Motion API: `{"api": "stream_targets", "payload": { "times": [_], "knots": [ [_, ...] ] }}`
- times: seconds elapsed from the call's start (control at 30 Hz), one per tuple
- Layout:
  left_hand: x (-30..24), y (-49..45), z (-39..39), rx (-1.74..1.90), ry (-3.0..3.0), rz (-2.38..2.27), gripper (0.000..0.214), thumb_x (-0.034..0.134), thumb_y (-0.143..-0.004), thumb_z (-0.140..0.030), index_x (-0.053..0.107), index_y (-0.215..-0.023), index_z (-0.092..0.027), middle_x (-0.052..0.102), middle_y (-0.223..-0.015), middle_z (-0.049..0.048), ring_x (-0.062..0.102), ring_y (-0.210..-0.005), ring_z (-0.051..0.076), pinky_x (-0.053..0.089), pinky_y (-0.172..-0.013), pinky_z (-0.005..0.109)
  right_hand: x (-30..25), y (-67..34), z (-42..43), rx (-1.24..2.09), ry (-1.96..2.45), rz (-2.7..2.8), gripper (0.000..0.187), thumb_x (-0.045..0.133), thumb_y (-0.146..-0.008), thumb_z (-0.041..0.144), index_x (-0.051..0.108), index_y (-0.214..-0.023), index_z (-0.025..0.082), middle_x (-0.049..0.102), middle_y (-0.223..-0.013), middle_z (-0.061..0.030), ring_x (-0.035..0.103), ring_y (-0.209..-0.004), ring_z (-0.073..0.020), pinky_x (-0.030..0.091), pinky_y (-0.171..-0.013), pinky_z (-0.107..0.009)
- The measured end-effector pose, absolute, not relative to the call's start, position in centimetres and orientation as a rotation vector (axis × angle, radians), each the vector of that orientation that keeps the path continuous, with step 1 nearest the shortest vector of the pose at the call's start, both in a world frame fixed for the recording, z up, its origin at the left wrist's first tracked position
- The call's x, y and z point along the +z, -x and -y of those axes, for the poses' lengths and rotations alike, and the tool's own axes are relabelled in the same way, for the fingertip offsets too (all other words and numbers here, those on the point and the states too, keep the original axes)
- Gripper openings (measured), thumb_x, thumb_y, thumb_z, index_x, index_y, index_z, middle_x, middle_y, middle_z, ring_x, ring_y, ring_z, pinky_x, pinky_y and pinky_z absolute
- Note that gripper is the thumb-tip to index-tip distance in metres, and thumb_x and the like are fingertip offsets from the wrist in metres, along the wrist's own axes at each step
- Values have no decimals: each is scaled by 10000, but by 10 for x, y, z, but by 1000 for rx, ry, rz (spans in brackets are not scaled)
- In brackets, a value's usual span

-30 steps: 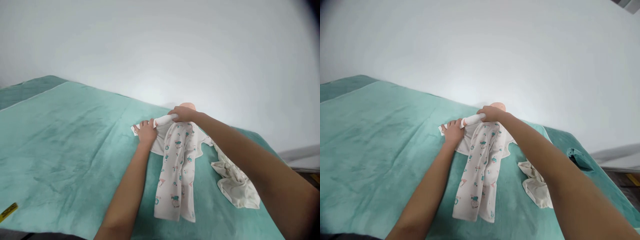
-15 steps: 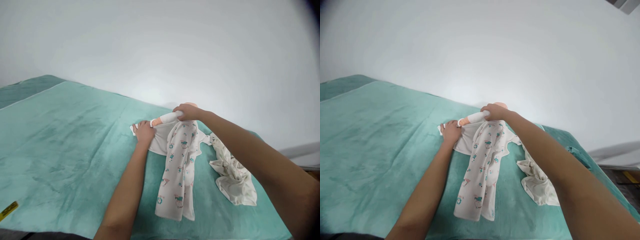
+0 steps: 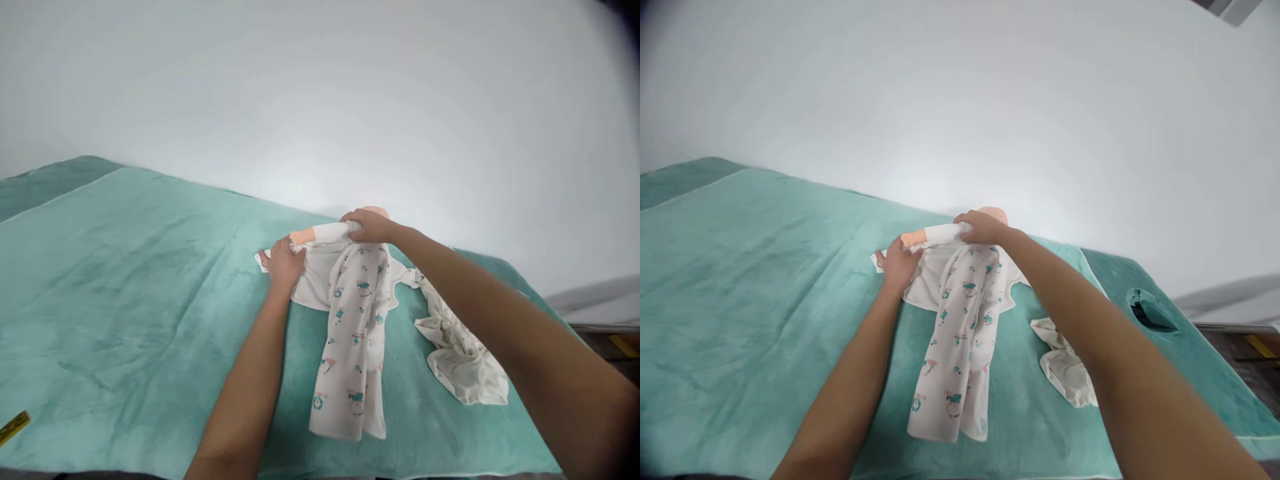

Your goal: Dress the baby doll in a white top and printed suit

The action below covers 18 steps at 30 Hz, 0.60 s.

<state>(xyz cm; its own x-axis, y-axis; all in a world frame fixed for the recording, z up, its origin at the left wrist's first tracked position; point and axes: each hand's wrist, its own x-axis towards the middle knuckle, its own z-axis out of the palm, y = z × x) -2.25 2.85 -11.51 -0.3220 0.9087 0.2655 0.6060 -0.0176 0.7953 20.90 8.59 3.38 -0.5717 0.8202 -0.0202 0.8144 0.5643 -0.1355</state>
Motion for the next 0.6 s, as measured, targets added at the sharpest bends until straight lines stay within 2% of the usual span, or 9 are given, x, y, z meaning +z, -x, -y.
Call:
{"api": "stream_targets", "payload": {
  "times": [0.1,0.2,0.3,0.4,0.47,0.6],
  "knots": [
    [-117,22,-29,1617,-1328,-1518,585,728,-756,-253,539,-1310,-246,649,-1294,98,584,-1247,272,327,-1175,517,17,-196,-86,274,1405,2712,523,628,-788,267,641,-1308,223,668,-1253,-96,612,-1156,-312,473,-1022,-453],
    [-118,22,-25,1838,-1001,-1158,520,692,-779,-269,537,-1275,-244,641,-1241,81,642,-1135,215,500,-1032,385,-6,-181,-91,372,1384,2693,534,625,-801,273,623,-1334,246,654,-1317,-73,605,-1197,-314,473,-1042,-452],
    [-119,23,-17,1889,-777,-1140,338,637,-839,-359,583,-1139,-214,650,-1102,70,671,-1003,189,557,-928,352,-28,-174,-98,418,1370,2656,548,596,-829,263,585,-1377,272,619,-1392,-49,593,-1236,-295,453,-1079,-449],
    [-115,26,-8,1864,-675,-1259,238,622,-852,-356,579,-1006,-180,638,-969,53,675,-863,160,586,-849,338,-45,-190,-94,400,1303,2561,509,534,-895,282,558,-1403,259,587,-1432,-54,548,-1298,-261,399,-1134,-437],
    [-112,28,-4,1856,-644,-1309,211,612,-856,-326,560,-997,-177,629,-945,41,670,-795,135,598,-803,320,-56,-218,-79,327,1326,2430,469,504,-932,321,565,-1390,246,582,-1428,-75,517,-1324,-255,381,-1145,-443],
    [-112,32,0,1831,-643,-1416,201,558,-887,-319,506,-1033,-192,608,-945,23,653,-692,103,607,-700,291,-90,-302,-20,92,1583,2022,453,498,-942,410,583,-1355,245,557,-1420,-128,468,-1345,-302,382,-1112,-502]
  ]
}}
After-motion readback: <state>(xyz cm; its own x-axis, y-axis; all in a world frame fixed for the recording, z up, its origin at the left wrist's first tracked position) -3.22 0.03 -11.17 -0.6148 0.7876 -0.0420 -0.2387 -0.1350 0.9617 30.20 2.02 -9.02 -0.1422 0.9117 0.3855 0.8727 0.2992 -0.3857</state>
